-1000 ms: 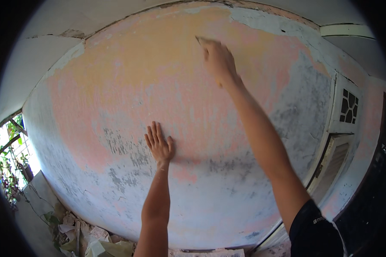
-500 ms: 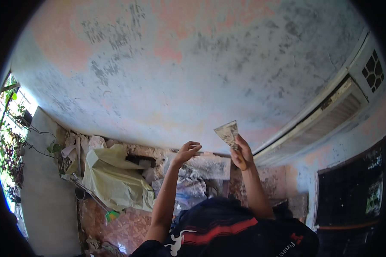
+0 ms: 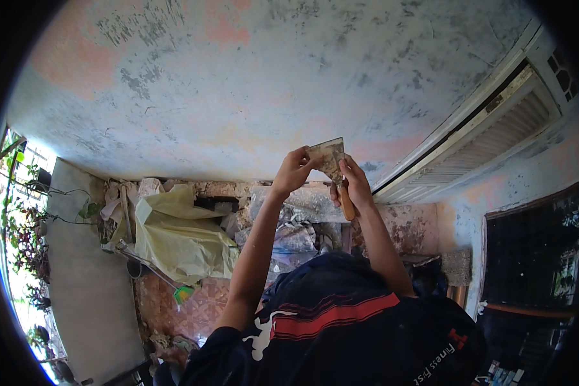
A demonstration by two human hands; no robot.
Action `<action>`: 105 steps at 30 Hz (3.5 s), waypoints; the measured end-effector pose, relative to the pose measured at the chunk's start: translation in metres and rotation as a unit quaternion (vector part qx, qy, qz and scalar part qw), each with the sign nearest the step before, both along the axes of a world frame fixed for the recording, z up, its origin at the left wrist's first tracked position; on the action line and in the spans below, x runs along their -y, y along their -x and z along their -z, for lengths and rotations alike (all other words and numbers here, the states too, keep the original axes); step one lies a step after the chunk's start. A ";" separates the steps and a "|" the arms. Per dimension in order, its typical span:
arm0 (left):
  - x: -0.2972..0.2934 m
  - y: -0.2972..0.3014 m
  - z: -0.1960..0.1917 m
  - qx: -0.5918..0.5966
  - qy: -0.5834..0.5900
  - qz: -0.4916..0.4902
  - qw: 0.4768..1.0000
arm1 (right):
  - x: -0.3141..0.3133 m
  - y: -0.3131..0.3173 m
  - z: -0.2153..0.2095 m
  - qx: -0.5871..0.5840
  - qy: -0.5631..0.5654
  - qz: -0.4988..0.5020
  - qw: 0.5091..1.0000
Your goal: The person scrapes old paint and plaster from a wall using a putty knife.
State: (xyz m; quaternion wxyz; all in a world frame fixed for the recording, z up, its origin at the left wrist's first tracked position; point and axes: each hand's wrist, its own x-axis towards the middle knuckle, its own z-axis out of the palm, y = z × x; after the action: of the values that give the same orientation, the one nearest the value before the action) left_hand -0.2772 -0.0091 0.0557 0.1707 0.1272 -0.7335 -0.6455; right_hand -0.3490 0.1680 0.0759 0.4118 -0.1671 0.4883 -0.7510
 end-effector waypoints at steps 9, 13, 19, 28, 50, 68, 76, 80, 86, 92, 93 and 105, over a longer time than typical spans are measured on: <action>0.021 0.057 0.023 0.412 0.244 0.107 0.871 | -0.074 0.026 0.028 -0.043 -0.128 0.143 0.980; 0.023 0.064 0.104 0.486 0.462 0.114 0.733 | -0.074 0.009 0.030 -0.082 -0.129 0.143 0.978; -0.016 0.117 0.115 0.361 0.405 0.117 0.832 | -0.055 0.001 0.032 -0.132 -0.056 -0.028 0.989; -0.017 0.093 0.167 0.065 -0.093 0.082 0.990 | -0.047 0.029 0.082 -0.023 -0.085 0.175 0.981; -0.025 0.055 0.002 -0.130 -0.141 -0.178 0.965 | 0.030 0.040 0.018 -0.218 -0.028 0.026 0.975; -0.030 0.073 -0.049 -0.167 -0.127 -0.220 0.953 | 0.058 0.054 -0.035 -0.655 -0.043 0.280 0.700; 0.015 0.108 -0.166 -0.185 0.228 -0.238 0.926 | 0.107 0.093 -0.136 -0.762 -0.104 0.314 0.557; 0.068 0.140 -0.253 -0.299 0.309 -0.202 0.880 | 0.150 0.136 -0.227 -0.829 0.003 0.335 0.449; 0.153 0.154 -0.431 -0.402 0.549 -0.150 0.717 | 0.178 0.160 -0.414 -0.868 -0.080 0.412 0.266; 0.271 0.172 -0.462 -0.362 0.588 -0.455 0.562 | 0.253 0.154 -0.527 -0.866 -0.141 0.422 0.228; 0.283 0.174 -0.456 -0.332 0.616 -0.453 0.553 | 0.269 0.159 -0.538 -0.865 -0.160 0.421 0.220; 0.282 0.175 -0.452 -0.289 0.634 -0.440 0.567 | 0.324 0.160 -0.595 -0.819 -0.187 0.487 0.239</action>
State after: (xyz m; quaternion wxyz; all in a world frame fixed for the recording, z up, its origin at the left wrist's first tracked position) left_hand -0.4524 -0.2915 0.5081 0.6734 0.0997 -0.7194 0.1377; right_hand -0.5089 -0.1557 0.6709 -0.6361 -0.3397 0.6759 -0.1523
